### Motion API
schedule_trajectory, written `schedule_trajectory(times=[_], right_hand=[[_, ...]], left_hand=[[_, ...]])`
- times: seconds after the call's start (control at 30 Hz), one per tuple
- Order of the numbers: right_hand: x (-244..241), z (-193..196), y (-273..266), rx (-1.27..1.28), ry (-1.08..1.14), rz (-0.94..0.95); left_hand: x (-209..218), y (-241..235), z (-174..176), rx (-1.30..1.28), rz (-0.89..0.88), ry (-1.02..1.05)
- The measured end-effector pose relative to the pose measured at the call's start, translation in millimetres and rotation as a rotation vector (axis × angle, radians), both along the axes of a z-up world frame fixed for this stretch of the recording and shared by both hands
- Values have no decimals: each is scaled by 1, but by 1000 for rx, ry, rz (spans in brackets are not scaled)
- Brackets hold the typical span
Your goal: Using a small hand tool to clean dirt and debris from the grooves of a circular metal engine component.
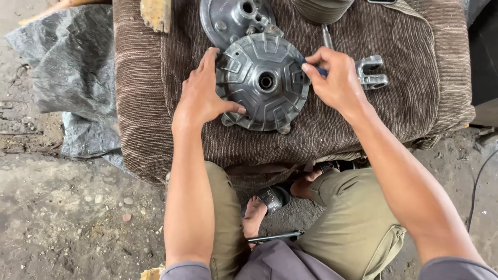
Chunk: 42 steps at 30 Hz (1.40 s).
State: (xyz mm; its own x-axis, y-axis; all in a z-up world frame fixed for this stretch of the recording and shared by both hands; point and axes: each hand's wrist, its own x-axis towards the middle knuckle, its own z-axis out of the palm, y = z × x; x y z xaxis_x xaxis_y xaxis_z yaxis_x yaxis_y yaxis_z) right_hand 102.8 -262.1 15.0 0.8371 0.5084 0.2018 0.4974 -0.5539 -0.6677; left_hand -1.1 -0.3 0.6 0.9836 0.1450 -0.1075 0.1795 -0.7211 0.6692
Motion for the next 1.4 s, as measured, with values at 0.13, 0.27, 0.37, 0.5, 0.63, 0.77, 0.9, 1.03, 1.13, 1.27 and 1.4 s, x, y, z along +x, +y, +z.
schedule_trajectory(times=[0.13,0.27,0.37,0.5,0.63,0.77,0.9,1.03,1.13,1.27,1.4], right_hand=[[-12,10,-11,-117,140,35],[-9,2,-20,-89,162,-33],[-11,4,-23,-78,155,-1],[-27,23,-14,-196,252,-175],[-21,15,-23,-160,211,-89],[-20,11,-22,-331,145,-178],[-25,14,-25,-384,79,-130],[-31,26,-25,-566,139,-162],[-33,16,-24,-641,176,-202],[-30,6,-30,-617,-24,-107],[-21,13,-29,-569,148,-149]], left_hand=[[2,2,0,-14,7,-6],[1,0,-3,4,-12,1],[1,1,-1,4,-6,-14],[2,2,-3,-7,-5,-10],[1,1,-3,-11,-13,-27],[1,2,-2,-4,-8,-5],[1,2,-2,1,-15,-19],[2,3,-5,3,-15,-38],[1,3,-4,-18,-16,-25],[2,2,-6,9,-25,-31],[1,2,-5,-5,-18,-13]])
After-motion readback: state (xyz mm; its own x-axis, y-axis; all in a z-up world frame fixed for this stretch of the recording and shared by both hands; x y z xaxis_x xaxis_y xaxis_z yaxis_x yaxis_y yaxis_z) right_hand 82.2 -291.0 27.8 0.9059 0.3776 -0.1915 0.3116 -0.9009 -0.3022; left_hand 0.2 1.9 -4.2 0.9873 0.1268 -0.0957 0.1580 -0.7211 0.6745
